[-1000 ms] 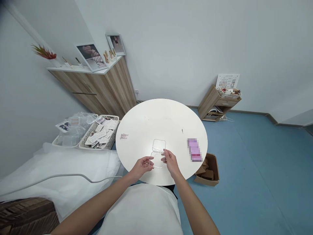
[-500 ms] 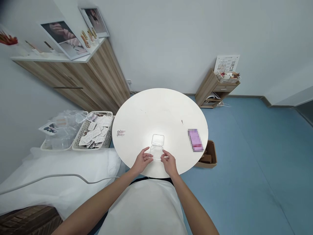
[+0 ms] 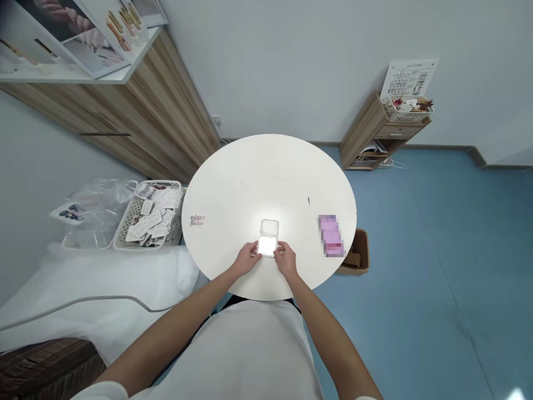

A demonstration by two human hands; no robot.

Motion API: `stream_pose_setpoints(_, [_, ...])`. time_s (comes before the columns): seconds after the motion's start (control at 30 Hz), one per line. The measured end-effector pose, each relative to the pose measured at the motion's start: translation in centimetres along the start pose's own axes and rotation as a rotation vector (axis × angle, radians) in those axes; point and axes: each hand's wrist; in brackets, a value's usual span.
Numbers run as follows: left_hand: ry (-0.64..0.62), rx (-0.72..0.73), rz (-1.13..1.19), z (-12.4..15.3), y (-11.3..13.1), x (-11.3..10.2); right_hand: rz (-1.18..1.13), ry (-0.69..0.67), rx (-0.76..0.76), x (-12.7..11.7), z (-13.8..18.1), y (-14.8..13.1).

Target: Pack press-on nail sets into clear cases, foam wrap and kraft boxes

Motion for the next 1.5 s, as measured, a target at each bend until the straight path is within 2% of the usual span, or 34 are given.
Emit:
stream_pose_setpoints(0.3, [0.048,-0.016,0.019,-0.7,-0.8,1.3,0.112,-0.086,-0.054,-0.3,-1.6,1.1])
stream_pose_setpoints(0.47, [0.057,-0.051,0.031,-0.5,-1.1,1.9,0.224,-0.066,-0.124,-0.4,-1.8,1.8])
stream_pose_setpoints(0.6, [0.053,-0.066,0.021,-0.6,-1.3,2.2,0.227,-0.073,-0.153,-0.5,-1.6,2.0])
stream_pose_setpoints(0.73, [0.072,-0.083,0.02,-0.2,-1.8,2.0,0.182,-0.102,-0.143,-0.7,-1.3,1.9])
stream_pose_setpoints(0.87, [0.108,-0.079,-0.013,0.9,-3.1,0.7,0.193,-0.092,-0.151,-1.2,-0.4,1.8])
stream_pose_setpoints(1.03, [0.224,-0.023,-0.048,2.0,-5.7,-3.3,0.359,-0.01,-0.302,0.2,0.9,0.5])
stream_pose_setpoints(1.13, [0.357,-0.028,-0.051,1.7,-7.4,-7.2,0.389,-0.14,-0.4,3.0,1.1,-1.5])
stream_pose_setpoints(1.27, [0.512,-0.056,-0.132,0.1,-9.2,-13.6,0.446,-0.35,-0.438,8.5,-0.1,-4.5])
stream_pose_setpoints(1.37, [0.509,-0.116,-0.264,-1.7,-9.9,-18.0,0.519,-0.414,-0.413,13.1,-1.9,-6.2])
stream_pose_setpoints(1.5, [0.387,-0.178,-0.421,-4.2,-9.9,-22.0,0.583,-0.434,-0.366,19.1,-4.5,-7.5])
Point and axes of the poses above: each hand's wrist, its own z-axis away from the middle knuckle, its own x-axis out of the palm, y = z × x, and after that the axes turned 5 degrees about -x, right-handed
